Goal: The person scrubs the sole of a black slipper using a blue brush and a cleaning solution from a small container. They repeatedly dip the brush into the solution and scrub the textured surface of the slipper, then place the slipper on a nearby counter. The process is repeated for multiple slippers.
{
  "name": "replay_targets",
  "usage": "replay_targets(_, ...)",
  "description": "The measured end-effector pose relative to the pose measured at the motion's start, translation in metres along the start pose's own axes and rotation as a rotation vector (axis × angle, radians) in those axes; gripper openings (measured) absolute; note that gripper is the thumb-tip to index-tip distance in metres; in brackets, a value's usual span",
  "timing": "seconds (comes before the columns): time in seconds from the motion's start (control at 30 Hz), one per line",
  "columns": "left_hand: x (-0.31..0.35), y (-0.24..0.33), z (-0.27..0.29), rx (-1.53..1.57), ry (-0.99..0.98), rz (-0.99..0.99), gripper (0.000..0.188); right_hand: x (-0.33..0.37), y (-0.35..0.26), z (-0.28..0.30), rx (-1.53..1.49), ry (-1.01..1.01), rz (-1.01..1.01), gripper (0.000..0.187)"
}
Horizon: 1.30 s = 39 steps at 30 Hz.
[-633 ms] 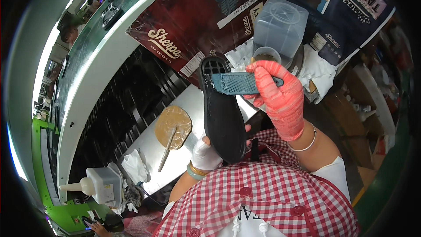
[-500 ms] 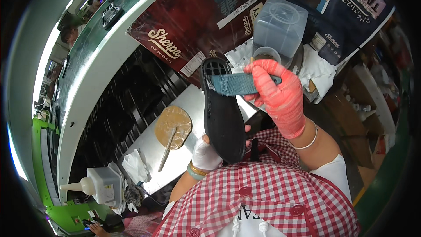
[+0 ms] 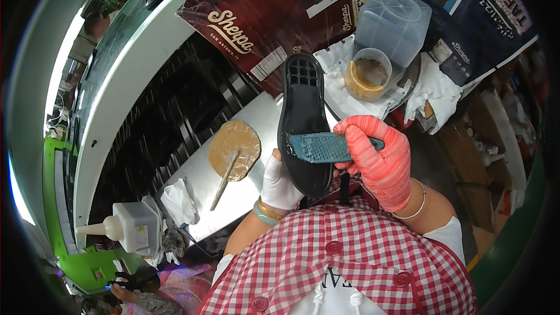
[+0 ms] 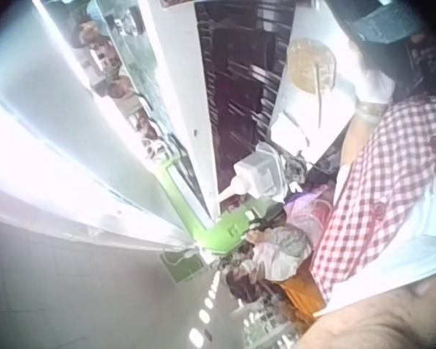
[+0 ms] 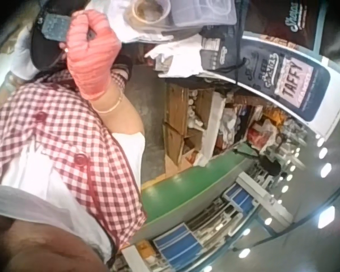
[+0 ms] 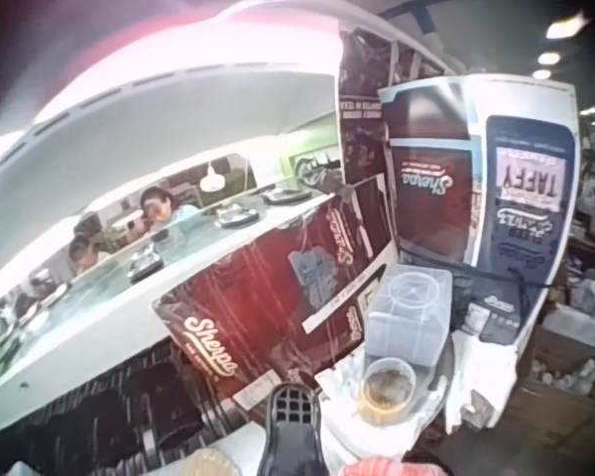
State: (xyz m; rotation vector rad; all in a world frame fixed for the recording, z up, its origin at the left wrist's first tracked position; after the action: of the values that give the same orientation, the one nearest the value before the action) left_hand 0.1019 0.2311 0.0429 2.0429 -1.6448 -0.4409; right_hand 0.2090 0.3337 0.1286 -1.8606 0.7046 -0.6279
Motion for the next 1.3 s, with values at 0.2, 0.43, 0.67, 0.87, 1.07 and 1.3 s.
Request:
replay_targets(0.2, -0.002, 0.000, 0.009, 0.013, 0.114, -0.040, 0.066, 0.006, 0.006, -0.005, 0.005, -0.053, -0.028, 0.016)
replay_targets(0.43, -0.001, -0.001, 0.016, 0.114, 0.056, -0.030, 0.066, 0.010, 0.011, -0.008, 0.103, -0.155, -0.041, 0.016)
replay_targets(0.67, -0.001, 0.000, 0.011, 0.027, 0.205, 0.024, 0.065, -0.001, 0.011, -0.014, 0.195, -0.309, -0.131, 0.017)
replay_targets(0.87, 0.003, -0.014, 0.022, 0.105, 0.142, 0.268, 0.065, -0.015, 0.000, -0.029, 0.337, -0.471, -0.267, 0.025)
replay_targets(1.07, 0.002, -0.020, 0.025, 0.130, 0.005, 0.393, 0.057, -0.027, 0.003, -0.039, 0.409, -0.503, -0.511, 0.030)
replay_targets(1.3, 0.004, -0.022, 0.044, 0.122, -0.125, 0.489, 0.050, -0.039, 0.021, -0.045, 0.406, -0.562, -0.519, 0.027)
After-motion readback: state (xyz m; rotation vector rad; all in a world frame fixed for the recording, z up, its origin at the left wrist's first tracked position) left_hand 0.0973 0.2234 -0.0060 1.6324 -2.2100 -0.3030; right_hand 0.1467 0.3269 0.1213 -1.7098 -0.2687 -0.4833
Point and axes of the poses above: each hand's wrist, its own x-axis away from the middle knuckle, its own z-axis out of the back of the hand, y = z × x, the point moved 5 cm from there along -x, towards the middle knuckle, and after that the axes turned 9 degrees about -x, right-handed, at the moved point
